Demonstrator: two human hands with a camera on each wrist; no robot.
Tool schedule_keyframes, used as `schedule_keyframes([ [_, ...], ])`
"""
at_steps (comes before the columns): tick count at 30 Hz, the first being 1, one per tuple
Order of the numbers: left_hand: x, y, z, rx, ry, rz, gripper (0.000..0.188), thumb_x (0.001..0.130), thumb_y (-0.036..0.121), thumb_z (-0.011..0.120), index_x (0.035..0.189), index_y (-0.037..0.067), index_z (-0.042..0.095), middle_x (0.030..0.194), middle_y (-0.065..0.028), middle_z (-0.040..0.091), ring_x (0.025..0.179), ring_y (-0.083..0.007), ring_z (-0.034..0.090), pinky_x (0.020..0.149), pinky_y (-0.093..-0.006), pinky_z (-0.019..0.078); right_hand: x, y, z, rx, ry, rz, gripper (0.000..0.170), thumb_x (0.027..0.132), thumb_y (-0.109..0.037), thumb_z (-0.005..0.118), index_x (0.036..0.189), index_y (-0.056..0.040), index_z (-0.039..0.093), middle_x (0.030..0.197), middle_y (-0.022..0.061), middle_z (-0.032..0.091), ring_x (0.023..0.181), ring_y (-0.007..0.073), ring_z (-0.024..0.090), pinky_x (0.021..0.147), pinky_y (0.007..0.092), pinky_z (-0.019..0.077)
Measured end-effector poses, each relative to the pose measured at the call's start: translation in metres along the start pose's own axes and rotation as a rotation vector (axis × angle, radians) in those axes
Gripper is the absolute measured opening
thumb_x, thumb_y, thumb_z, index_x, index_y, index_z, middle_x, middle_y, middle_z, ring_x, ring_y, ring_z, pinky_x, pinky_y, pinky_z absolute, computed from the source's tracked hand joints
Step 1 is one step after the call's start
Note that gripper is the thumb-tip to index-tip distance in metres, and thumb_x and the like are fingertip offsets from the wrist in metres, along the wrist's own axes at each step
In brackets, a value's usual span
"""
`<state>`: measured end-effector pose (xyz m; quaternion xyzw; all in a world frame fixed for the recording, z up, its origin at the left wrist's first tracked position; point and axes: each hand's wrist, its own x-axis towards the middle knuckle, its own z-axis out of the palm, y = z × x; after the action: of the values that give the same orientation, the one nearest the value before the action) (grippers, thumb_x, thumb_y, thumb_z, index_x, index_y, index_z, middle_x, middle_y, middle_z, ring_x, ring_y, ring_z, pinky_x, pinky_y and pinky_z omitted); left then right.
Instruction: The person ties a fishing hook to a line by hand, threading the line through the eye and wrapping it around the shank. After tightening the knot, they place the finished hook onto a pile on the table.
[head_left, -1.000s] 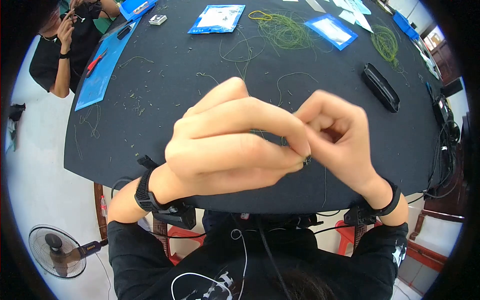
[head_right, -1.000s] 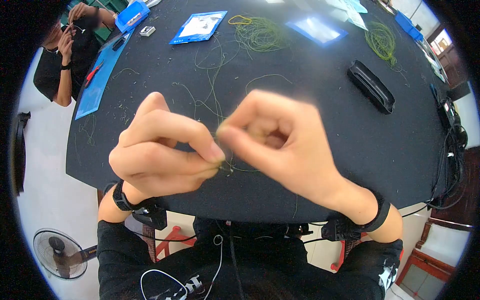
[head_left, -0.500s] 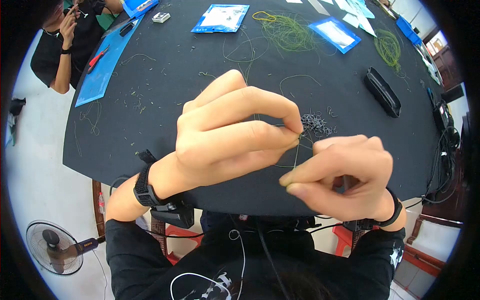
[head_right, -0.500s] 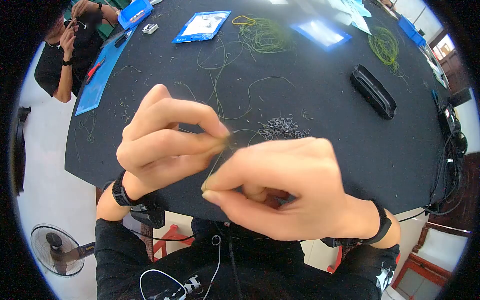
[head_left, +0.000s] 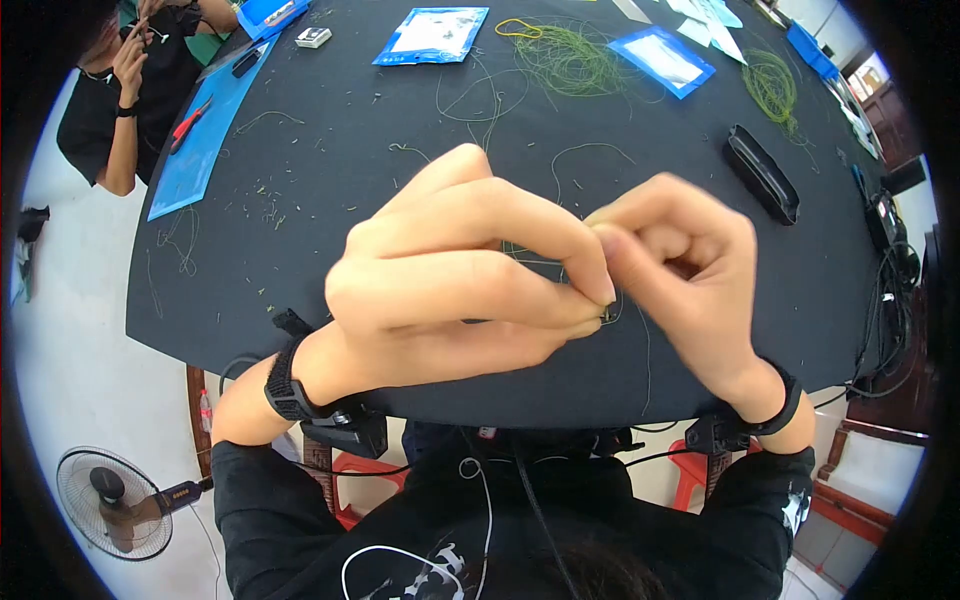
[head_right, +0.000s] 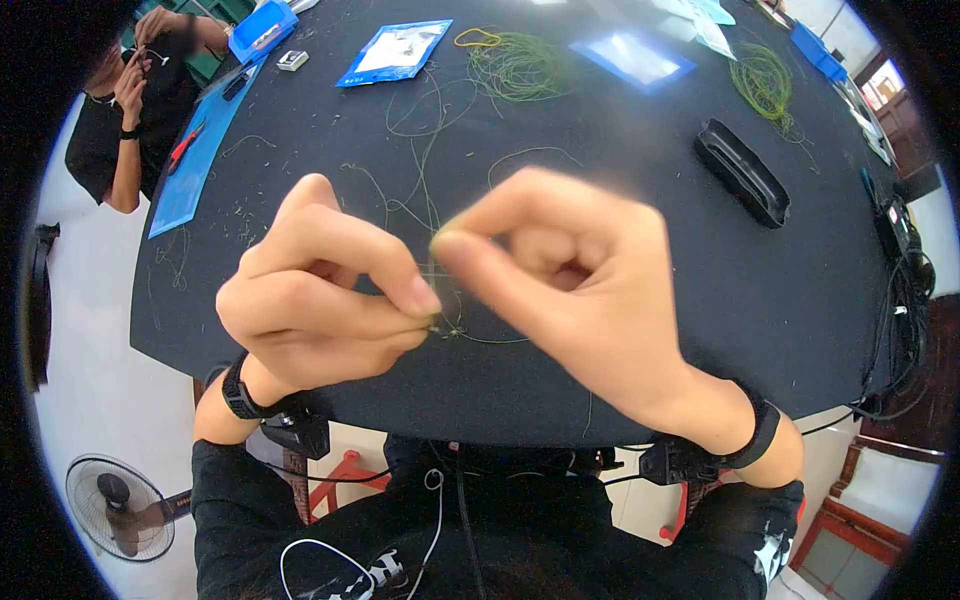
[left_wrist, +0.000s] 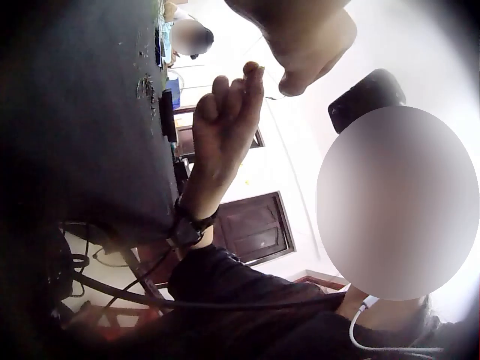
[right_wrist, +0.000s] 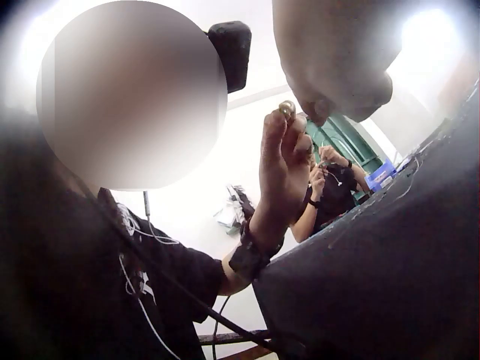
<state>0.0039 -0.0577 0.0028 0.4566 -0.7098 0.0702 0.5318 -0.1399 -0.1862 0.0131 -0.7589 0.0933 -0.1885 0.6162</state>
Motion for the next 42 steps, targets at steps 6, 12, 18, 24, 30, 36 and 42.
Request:
schedule_keyframes([
  [6,-0.002,-0.001,-0.006,-0.031,-0.013,-0.048,0.026,0.057,-0.004,0.074,0.074,0.009,0.059,0.086,-0.0069,0.064,0.058,-0.0102,0.035,0.050,-0.0220,0.0249,-0.010,0.000,0.014,0.054,-0.109,0.048,0.004,0.077,-0.004,0.065,0.078,-0.0010,0.065,0.043,-0.0069,0.037,0.042,-0.0016,0.028,0.041,0.0194,0.0176],
  [12,-0.002,-0.004,-0.010,0.011,-0.014,-0.062,0.024,0.059,-0.003,0.073,0.076,0.008,0.060,0.087,-0.0097,0.063,0.061,-0.0112,0.041,0.052,-0.0216,0.0280,-0.016,-0.007,0.014,-0.048,-0.164,-0.049,0.005,0.072,-0.004,0.071,0.075,-0.0032,0.068,0.042,-0.0028,0.044,0.038,0.0003,0.032,0.038,0.0196,0.0205],
  [18,-0.001,-0.003,-0.007,0.035,-0.030,-0.078,0.023,0.059,-0.002,0.073,0.076,0.008,0.062,0.087,-0.0098,0.064,0.060,-0.0112,0.040,0.051,-0.0221,0.0285,-0.013,-0.024,0.003,-0.188,-0.184,-0.269,0.010,0.069,0.000,0.070,0.079,0.0009,0.068,0.057,0.0042,0.060,0.044,0.0030,0.043,0.038,0.0186,0.0265],
  [24,0.001,-0.004,-0.003,0.003,-0.049,-0.049,0.024,0.057,0.000,0.076,0.076,0.009,0.064,0.086,-0.0080,0.064,0.058,-0.0107,0.037,0.048,-0.0217,0.0255,-0.010,-0.024,-0.007,-0.241,0.021,-0.253,0.010,0.081,-0.004,0.059,0.086,0.0037,0.063,0.077,0.0108,0.065,0.061,0.0095,0.055,0.053,0.0198,0.0402],
  [30,0.000,-0.001,-0.002,-0.028,-0.058,-0.035,0.024,0.058,0.001,0.076,0.076,0.009,0.062,0.086,-0.0079,0.064,0.057,-0.0106,0.037,0.049,-0.0223,0.0254,-0.002,-0.007,-0.002,-0.229,0.180,-0.143,0.008,0.084,-0.001,0.057,0.087,0.0036,0.062,0.078,0.0063,0.063,0.066,0.0022,0.053,0.057,0.0161,0.0395],
  [36,-0.001,-0.006,-0.006,-0.008,-0.018,-0.042,0.023,0.061,-0.001,0.074,0.077,0.008,0.061,0.088,-0.0101,0.064,0.060,-0.0111,0.041,0.052,-0.0219,0.0279,-0.006,0.006,0.014,0.150,-0.002,0.123,0.004,0.079,-0.005,0.065,0.077,-0.0014,0.067,0.052,-0.0082,0.049,0.047,-0.0037,0.035,0.042,0.0165,0.0201],
  [42,-0.003,-0.008,-0.008,0.046,0.019,-0.092,0.020,0.063,-0.004,0.071,0.077,0.005,0.060,0.089,-0.0118,0.064,0.064,-0.0119,0.044,0.054,-0.0221,0.0314,-0.011,-0.006,0.013,-0.260,-0.088,-0.182,0.005,0.070,-0.002,0.070,0.074,-0.0025,0.067,0.051,0.0001,0.052,0.043,0.0029,0.041,0.041,0.0197,0.0274],
])
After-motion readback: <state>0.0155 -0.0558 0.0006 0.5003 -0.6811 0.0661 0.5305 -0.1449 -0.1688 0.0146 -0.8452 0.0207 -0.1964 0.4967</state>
